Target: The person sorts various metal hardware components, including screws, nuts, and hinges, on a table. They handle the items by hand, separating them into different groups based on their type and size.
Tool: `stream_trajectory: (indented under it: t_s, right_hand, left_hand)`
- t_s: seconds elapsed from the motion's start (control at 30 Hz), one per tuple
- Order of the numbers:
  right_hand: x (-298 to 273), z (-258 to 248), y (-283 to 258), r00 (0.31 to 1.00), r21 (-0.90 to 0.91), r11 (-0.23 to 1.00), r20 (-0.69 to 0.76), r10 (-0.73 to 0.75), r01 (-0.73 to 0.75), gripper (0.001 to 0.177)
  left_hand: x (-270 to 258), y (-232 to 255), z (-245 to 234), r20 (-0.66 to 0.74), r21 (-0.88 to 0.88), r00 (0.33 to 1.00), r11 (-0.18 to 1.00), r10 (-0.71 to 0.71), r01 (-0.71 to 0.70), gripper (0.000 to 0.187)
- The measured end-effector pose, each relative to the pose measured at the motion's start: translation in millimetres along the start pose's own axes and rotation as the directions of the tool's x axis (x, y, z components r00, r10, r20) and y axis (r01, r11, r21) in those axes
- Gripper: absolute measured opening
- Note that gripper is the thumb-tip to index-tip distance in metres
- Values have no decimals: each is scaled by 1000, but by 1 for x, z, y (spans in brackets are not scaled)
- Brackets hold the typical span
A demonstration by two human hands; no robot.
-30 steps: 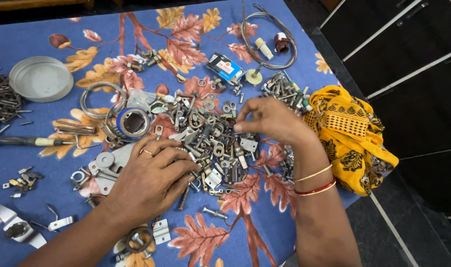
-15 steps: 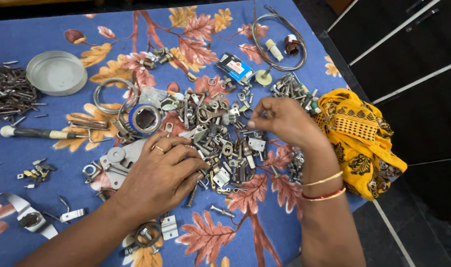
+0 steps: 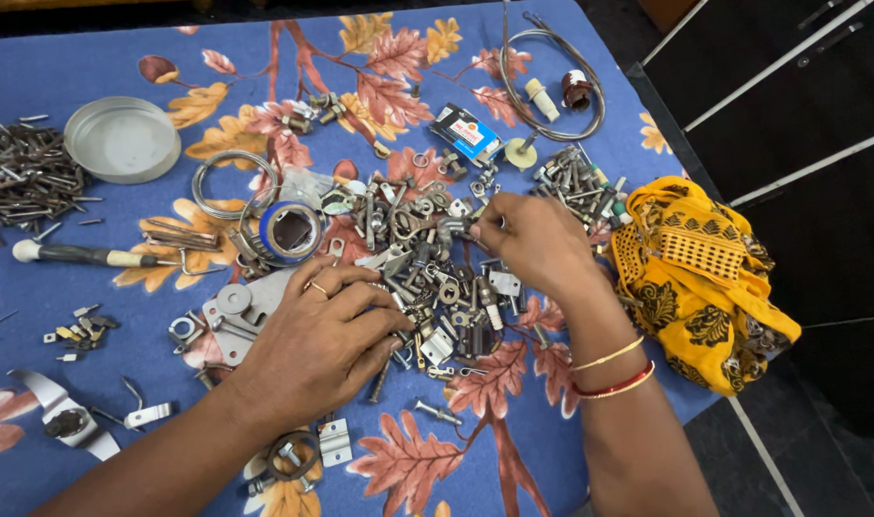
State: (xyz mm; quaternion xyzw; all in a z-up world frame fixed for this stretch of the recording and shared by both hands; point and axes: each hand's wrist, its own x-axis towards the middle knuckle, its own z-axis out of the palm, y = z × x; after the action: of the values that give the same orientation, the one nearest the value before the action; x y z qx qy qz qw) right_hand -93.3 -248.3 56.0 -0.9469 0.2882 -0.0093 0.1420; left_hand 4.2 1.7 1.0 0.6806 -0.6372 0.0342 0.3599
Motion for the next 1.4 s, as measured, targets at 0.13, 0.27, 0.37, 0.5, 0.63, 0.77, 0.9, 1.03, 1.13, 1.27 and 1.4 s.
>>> stream_trajectory:
  t_s: [0.13, 0.27, 0.37, 0.5, 0.63, 0.77, 0.9, 1.03, 1.13, 1.27, 1.4]
  right_hand:
    - [5, -1, 20, 996, 319, 948, 85, -14, -13, 19]
    - [11, -5, 41, 992, 519, 851, 122, 21, -82, 25]
    - [19, -6, 52, 973, 728, 659, 228, 26, -189, 31]
    - [24, -3, 57, 952, 934, 273, 276, -134, -232, 33]
    - [24, 2, 55, 942, 951, 193, 278, -187, -242, 36]
    - [20, 0, 49, 927, 968, 147, 238, -291, -202, 45]
    - [17, -1, 41, 932, 961, 183, 250, -263, -207, 53]
    - [16, 4, 42, 925, 975, 124, 216, -312, -186, 50]
    - [18, 9, 40, 909, 978, 90, 209, -360, -189, 49]
    - [19, 9, 33, 937, 983, 85, 179, -302, -160, 48]
    - [38, 5, 7, 974, 988, 105, 132, -184, -114, 40]
  left_hand:
    - [1, 0, 0, -6, -18, 1000, 1000, -1, 1, 19]
    - [1, 0, 0, 13, -15, 1000, 1000, -8, 8, 20]
    - [1, 0, 0, 5, -10, 1000, 1000, -3, 3, 18]
    - [2, 0, 0, -4, -16, 1000, 1000, 9, -9, 18]
    - [2, 0, 0, -12, -24, 1000, 1000, 17, -18, 17]
    - [0, -1, 1, -18, -16, 1000, 1000, 16, -16, 17]
    - [-2, -3, 3, -12, -26, 999, 999, 30, -30, 18]
    - [-4, -3, 6, -20, 2, 997, 997, 72, -72, 15]
    - [-3, -1, 4, -23, 24, 987, 987, 160, -160, 21]
    - [-7, 4, -3, -72, 42, 963, 966, 259, -257, 16]
    - [-10, 5, -1, -71, 89, 939, 939, 338, -331, 13]
